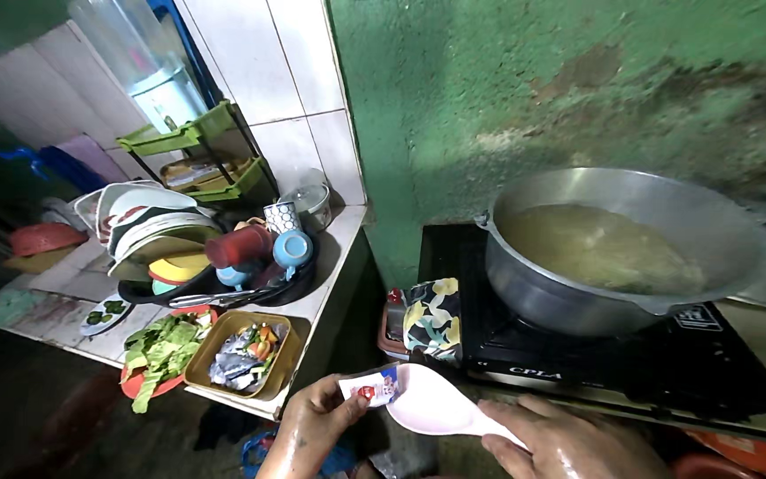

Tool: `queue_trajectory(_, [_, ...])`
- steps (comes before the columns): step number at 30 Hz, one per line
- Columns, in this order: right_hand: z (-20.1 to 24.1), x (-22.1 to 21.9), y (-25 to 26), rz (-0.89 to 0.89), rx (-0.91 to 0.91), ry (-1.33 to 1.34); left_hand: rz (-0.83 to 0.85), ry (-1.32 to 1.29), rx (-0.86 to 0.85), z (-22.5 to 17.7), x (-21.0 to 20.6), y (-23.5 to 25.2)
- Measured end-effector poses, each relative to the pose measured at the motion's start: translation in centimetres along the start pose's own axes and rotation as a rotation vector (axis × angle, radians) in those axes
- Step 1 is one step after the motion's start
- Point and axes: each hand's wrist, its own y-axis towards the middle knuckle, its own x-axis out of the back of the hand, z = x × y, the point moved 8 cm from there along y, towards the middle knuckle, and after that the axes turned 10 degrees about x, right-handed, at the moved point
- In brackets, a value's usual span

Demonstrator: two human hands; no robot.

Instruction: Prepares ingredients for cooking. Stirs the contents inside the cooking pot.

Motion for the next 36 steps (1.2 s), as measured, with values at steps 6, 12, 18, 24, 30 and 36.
queue_trajectory(6, [-0.2,0.0,0.1,0.008,-0.013,0.011,-0.002,-0.034,-0.041,-0.5,0.3,-0.2])
queue_trajectory(12, [0.0,0.0,0.0,-0.015,0.003,0.014,0.018,-0.176,-0.105,-0.8,0.3,-0.5])
queue_trajectory(18, [0.0,-0.1,-0.2,-0.01,-0.008,0.016,-0.015,-0.048,-0.067,0.3,0.1,-0.3])
queue_trajectory(24, [0.1,-0.2,-0.4,-0.039,0.013,0.005,0.002,-0.147,-0.054,0.6,0.3,-0.4])
queue_trajectory(30, [0.4,-0.1,-0.6,-0.077,0.037,-0.014,0.005,-0.223,-0.13,-0.4,0.7,-1.3])
queue_trajectory(36, [0.5,-0.3,-0.7,-0.055,0.026,-0.014,-0.034,0.07,-0.098,0.1,0.2,-0.9])
